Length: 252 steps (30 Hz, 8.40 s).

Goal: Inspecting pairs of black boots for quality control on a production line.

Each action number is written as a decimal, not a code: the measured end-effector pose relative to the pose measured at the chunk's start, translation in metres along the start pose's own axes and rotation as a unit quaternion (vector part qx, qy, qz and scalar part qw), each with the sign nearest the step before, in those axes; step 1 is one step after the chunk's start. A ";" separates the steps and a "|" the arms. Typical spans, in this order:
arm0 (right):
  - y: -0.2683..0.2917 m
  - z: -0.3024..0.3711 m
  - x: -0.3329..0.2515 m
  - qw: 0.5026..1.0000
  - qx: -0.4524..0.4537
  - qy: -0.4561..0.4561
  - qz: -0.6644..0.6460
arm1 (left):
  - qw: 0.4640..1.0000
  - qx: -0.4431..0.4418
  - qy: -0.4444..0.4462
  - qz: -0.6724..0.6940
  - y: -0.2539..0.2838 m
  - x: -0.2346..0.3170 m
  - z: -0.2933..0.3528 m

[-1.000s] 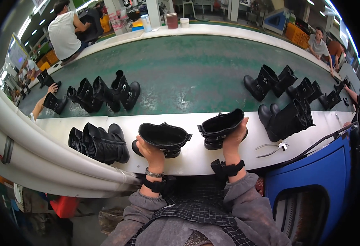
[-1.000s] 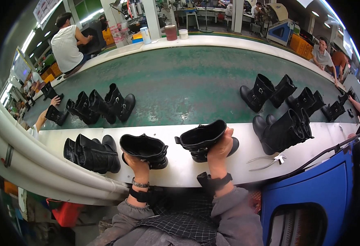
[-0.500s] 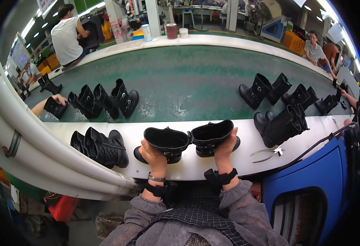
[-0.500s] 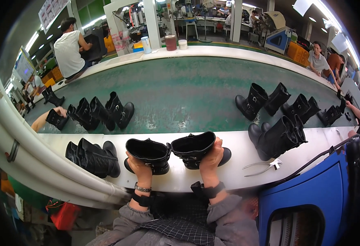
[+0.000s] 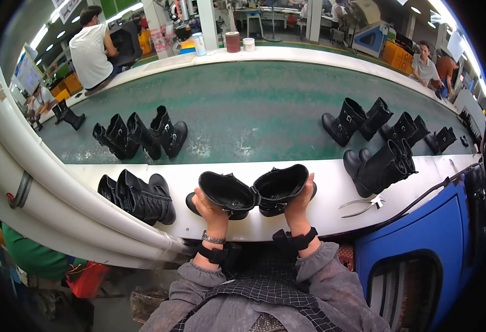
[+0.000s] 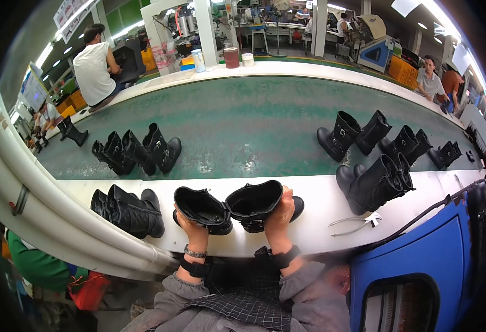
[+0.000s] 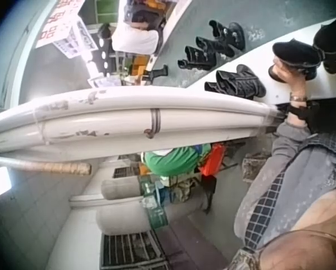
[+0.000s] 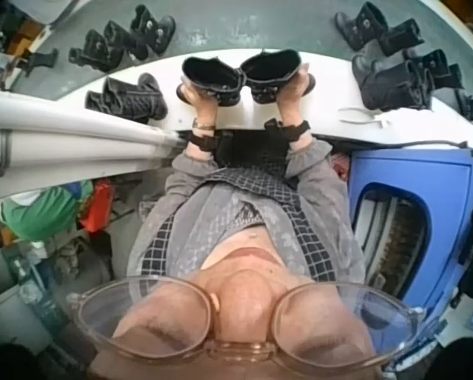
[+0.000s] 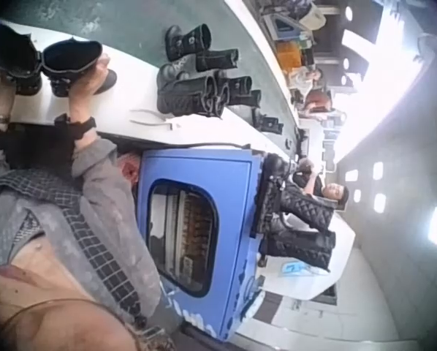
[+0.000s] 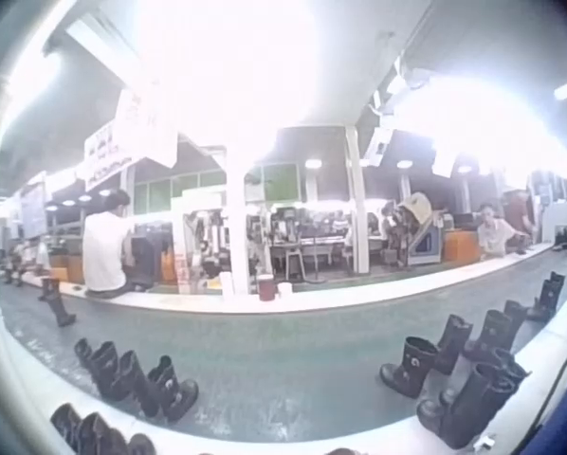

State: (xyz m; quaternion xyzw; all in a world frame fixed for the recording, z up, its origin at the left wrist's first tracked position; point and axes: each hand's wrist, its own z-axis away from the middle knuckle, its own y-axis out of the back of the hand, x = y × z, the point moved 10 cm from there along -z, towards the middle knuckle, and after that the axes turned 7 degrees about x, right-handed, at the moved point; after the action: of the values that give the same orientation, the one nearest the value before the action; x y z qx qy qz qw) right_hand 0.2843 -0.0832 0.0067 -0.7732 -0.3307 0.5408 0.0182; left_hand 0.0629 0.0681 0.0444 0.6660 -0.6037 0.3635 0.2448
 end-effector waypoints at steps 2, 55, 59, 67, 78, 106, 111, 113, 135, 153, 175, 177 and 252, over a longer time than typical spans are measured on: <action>0.006 0.002 0.008 1.000 -0.004 0.009 0.006 | 1.000 0.001 0.019 -0.001 0.002 -0.003 0.001; 0.012 0.073 0.025 0.960 -0.112 -0.180 0.184 | 0.919 -0.135 0.221 -0.297 -0.095 -0.171 -0.118; 0.002 0.065 0.022 0.956 -0.095 -0.246 0.130 | 0.975 -0.177 -0.018 -0.132 -0.073 -0.080 -0.050; -0.209 0.088 -0.086 0.876 -0.460 0.022 0.144 | 0.870 -0.466 -0.023 -0.159 -0.007 -0.043 0.075; -0.295 0.094 -0.049 0.856 -0.451 0.189 0.165 | 0.870 -0.355 -0.235 -0.249 0.029 -0.047 0.085; 0.257 -0.058 -0.151 0.883 0.266 0.045 0.384 | 0.876 -0.457 0.098 0.120 -0.054 -0.015 0.096; 0.242 -0.052 -0.145 0.871 0.239 0.064 0.425 | 0.879 -0.450 0.098 0.121 -0.056 -0.009 0.098; 0.242 -0.053 -0.139 0.880 0.241 0.050 0.407 | 0.880 -0.448 0.099 0.120 -0.056 -0.005 0.099; 0.075 0.067 0.003 0.919 0.160 -0.311 -0.182 | 0.719 -0.196 0.549 0.377 -0.014 -0.056 0.131; 0.063 0.081 0.016 0.930 0.135 -0.304 -0.155 | 0.697 -0.216 0.555 0.399 -0.023 -0.048 0.140; 0.065 0.076 0.016 0.935 0.105 -0.283 -0.186 | 0.703 -0.234 0.542 0.396 -0.029 -0.043 0.147; 0.067 0.076 0.015 0.935 0.106 -0.283 -0.184 | 0.706 -0.234 0.538 0.397 -0.029 -0.041 0.147; 0.052 -0.065 -0.071 0.949 -0.277 -0.144 0.049 | 0.872 -0.431 0.152 0.178 -0.120 0.023 0.073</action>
State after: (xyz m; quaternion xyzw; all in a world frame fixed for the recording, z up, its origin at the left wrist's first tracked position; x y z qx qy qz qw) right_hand 0.3511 -0.1395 0.0721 -0.6769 -0.4277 0.5341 -0.2712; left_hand 0.1946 0.0158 0.0313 0.3124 -0.7642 0.2015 0.5270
